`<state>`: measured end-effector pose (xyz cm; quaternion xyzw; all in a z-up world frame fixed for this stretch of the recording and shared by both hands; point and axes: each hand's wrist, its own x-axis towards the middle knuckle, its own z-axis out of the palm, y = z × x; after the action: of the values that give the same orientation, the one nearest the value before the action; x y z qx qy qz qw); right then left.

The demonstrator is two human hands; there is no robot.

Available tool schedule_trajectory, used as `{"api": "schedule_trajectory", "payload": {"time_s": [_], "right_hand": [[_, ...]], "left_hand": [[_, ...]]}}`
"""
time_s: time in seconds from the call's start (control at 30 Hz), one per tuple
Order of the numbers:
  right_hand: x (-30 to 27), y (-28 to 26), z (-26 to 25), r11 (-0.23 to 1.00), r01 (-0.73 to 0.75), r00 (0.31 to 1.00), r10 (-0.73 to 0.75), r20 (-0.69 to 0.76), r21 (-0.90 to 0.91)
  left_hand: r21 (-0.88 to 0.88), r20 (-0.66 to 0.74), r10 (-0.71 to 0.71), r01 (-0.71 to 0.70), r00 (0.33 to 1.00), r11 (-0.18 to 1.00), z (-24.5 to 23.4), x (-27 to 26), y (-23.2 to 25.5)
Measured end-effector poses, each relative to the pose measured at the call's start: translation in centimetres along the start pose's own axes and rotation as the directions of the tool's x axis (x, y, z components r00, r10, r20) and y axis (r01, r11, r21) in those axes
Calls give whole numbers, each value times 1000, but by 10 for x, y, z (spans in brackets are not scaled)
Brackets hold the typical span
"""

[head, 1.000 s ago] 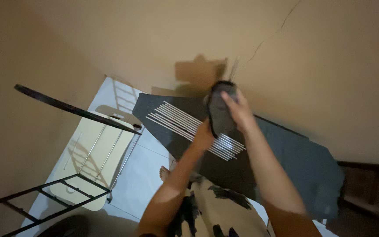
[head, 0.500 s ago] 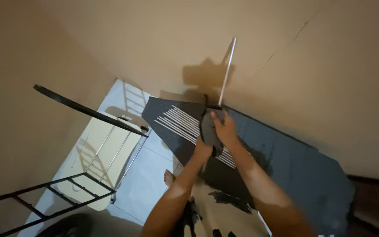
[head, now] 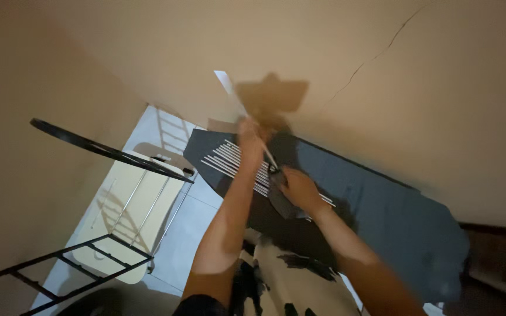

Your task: The person wipes black metal ladder frames with a cloth and then inserts several long silver rods into the frame slots. The person handles the frames and rods by hand, placing the rods into the frame while standing in a tiled room.

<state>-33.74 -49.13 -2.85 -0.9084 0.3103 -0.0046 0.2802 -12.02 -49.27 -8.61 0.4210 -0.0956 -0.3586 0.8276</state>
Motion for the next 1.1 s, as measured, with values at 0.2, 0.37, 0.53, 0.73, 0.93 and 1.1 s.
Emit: {"api": "schedule_trajectory", "payload": {"time_s": [0.2, 0.37, 0.53, 0.73, 0.93, 1.1], "right_hand": [[-36, 7, -59, 585, -126, 574, 702, 422, -801], [-25, -27, -104, 898, -268, 929, 337, 155, -350], [15, -33, -45, 892, -161, 951, 255, 176, -423], [49, 46, 25, 831, -252, 861, 427, 277, -496], [55, 50, 40, 792, -342, 668, 583, 462, -506], [45, 42, 24, 846, -349, 715, 518, 469, -402]], "left_hand": [[2, -318, 375, -395, 871, 919, -58, 31, 50], [-135, -427, -21, -41, 904, 990, -56, -5, -3], [-421, -336, -215, 58, 917, 905, -42, -25, -92], [887, -341, 175, 255, 924, 384, -34, -49, -109], [890, 194, -275, -287, 942, -355, -42, -83, -78], [780, 205, -400, -396, 893, -484, -52, -86, -71]]}}
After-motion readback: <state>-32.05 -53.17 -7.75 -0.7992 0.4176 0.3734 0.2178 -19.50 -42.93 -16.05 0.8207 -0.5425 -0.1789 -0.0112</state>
